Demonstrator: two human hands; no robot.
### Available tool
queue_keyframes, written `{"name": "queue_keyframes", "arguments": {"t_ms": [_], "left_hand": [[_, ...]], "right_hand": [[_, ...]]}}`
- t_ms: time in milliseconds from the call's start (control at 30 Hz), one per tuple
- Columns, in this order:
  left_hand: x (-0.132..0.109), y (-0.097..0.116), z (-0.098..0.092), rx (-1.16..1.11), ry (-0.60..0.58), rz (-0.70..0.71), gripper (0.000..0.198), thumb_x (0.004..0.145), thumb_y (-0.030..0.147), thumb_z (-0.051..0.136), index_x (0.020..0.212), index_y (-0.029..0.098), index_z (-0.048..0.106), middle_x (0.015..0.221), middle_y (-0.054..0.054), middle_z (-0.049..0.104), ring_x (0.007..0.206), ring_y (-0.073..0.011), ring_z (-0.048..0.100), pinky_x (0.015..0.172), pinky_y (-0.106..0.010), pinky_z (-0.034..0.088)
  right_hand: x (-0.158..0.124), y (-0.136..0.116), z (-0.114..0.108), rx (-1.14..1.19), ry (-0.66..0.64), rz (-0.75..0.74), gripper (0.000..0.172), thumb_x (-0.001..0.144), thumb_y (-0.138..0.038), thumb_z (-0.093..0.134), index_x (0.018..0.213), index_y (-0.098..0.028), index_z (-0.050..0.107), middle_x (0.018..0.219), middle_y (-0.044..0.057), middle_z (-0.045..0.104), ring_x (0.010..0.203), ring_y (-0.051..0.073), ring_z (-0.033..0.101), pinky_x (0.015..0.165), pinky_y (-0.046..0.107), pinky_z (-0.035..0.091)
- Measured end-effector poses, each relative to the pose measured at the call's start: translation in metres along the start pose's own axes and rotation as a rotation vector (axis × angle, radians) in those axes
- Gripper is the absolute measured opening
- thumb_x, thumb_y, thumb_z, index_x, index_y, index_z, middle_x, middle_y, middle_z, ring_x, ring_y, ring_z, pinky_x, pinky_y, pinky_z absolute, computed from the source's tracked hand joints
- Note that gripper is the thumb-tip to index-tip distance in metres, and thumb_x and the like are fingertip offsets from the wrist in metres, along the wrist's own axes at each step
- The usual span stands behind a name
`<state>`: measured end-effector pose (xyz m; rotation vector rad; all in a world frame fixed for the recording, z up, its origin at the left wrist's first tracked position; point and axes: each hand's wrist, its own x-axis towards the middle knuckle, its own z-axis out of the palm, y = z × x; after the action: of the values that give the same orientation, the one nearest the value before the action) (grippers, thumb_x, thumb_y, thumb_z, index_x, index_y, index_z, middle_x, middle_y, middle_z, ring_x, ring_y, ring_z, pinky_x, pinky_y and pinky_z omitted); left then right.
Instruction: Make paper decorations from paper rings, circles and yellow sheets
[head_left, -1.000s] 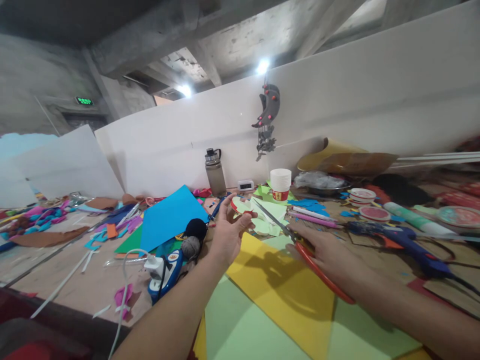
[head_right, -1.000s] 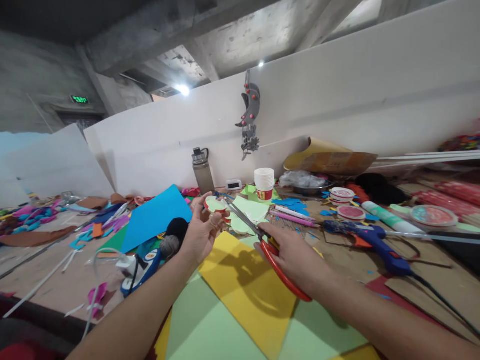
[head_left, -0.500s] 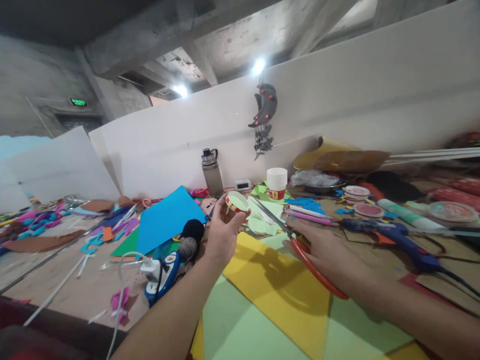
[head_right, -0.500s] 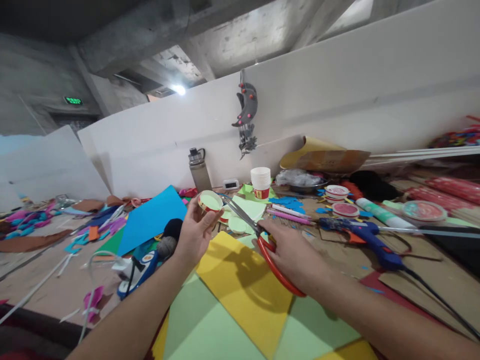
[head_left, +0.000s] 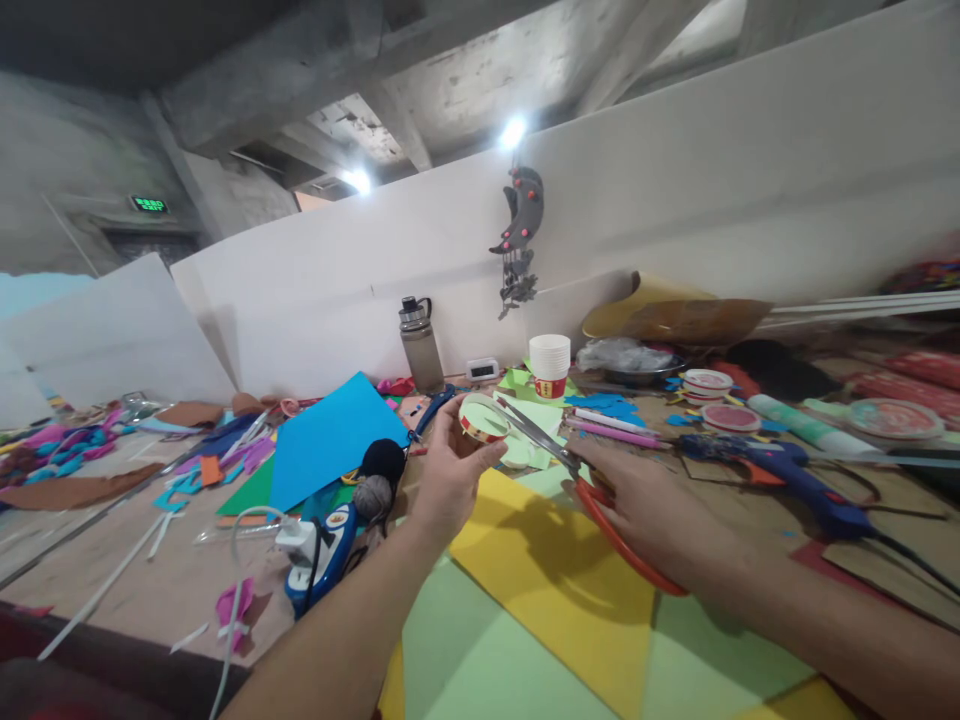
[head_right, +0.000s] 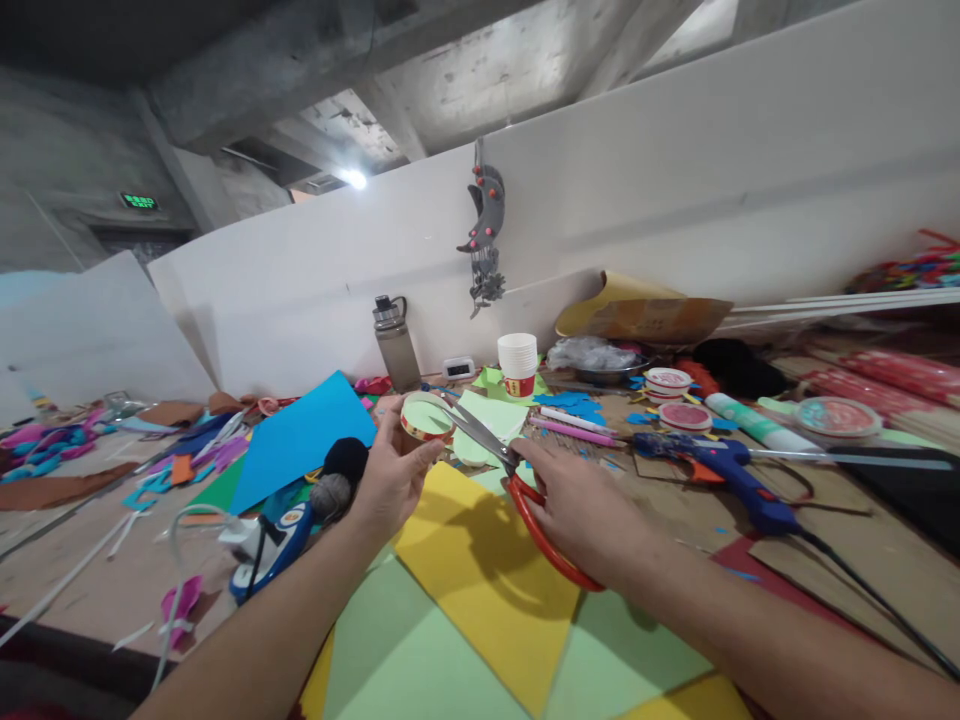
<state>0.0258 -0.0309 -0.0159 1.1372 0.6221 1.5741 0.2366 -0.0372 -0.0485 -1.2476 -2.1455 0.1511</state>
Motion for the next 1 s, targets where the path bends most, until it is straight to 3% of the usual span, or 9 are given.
{"name": "queue_keyframes", "arguments": {"t_ms": [100, 333, 500, 733, 1000], "left_hand": [[-0.0001, -0.0018, -0.0009, -0.028, -0.013, -0.009, 0.058, 0.059, 0.010, 0.084, 0.110, 0.023, 0.058, 0.110, -0.002, 0.066, 0.098, -0.0153, 0.063, 0.083, -0.024, 0.051], [-0.0019, -0.0021, -0.0011, -0.046, -0.115, -0.068, 0.054, 0.065, 0.013, 0.081, 0.114, 0.021, 0.061, 0.114, -0.004, 0.067, 0.102, -0.0171, 0.064, 0.090, -0.028, 0.050], [-0.0028, -0.0004, 0.0013, -0.027, -0.147, -0.105, 0.053, 0.065, 0.015, 0.081, 0.114, 0.020, 0.062, 0.117, -0.006, 0.067, 0.106, -0.0192, 0.063, 0.094, -0.031, 0.050], [-0.0035, 0.0011, 0.0013, -0.045, -0.146, -0.130, 0.058, 0.063, 0.019, 0.084, 0.116, 0.021, 0.061, 0.117, -0.006, 0.066, 0.104, -0.0189, 0.063, 0.092, -0.032, 0.052], [-0.0043, 0.0014, -0.0017, -0.049, -0.198, -0.172, 0.053, 0.066, 0.025, 0.084, 0.115, 0.019, 0.064, 0.101, -0.005, 0.069, 0.082, -0.0139, 0.066, 0.079, -0.025, 0.053]], "right_hand": [[-0.0003, 0.0001, -0.0017, -0.036, -0.056, 0.014, 0.048, 0.089, -0.033, 0.042, 0.133, -0.017, 0.055, 0.123, 0.016, 0.067, 0.110, 0.036, 0.063, 0.086, 0.050, 0.053], [0.0023, -0.0004, -0.0029, -0.036, -0.038, 0.011, 0.045, 0.090, -0.033, 0.044, 0.132, -0.022, 0.054, 0.121, 0.013, 0.068, 0.107, 0.034, 0.065, 0.082, 0.047, 0.055], [0.0018, 0.0022, -0.0025, -0.085, -0.047, 0.005, 0.043, 0.092, -0.034, 0.043, 0.133, -0.023, 0.051, 0.119, 0.013, 0.068, 0.109, 0.032, 0.064, 0.088, 0.046, 0.052], [0.0039, -0.0011, -0.0082, -0.062, -0.027, -0.008, 0.041, 0.090, -0.032, 0.046, 0.129, -0.024, 0.055, 0.116, 0.012, 0.070, 0.109, 0.032, 0.064, 0.088, 0.046, 0.052], [0.0047, -0.0008, -0.0099, -0.053, -0.034, -0.021, 0.045, 0.090, -0.030, 0.046, 0.134, -0.026, 0.051, 0.124, 0.009, 0.067, 0.112, 0.031, 0.063, 0.086, 0.044, 0.054]]}}
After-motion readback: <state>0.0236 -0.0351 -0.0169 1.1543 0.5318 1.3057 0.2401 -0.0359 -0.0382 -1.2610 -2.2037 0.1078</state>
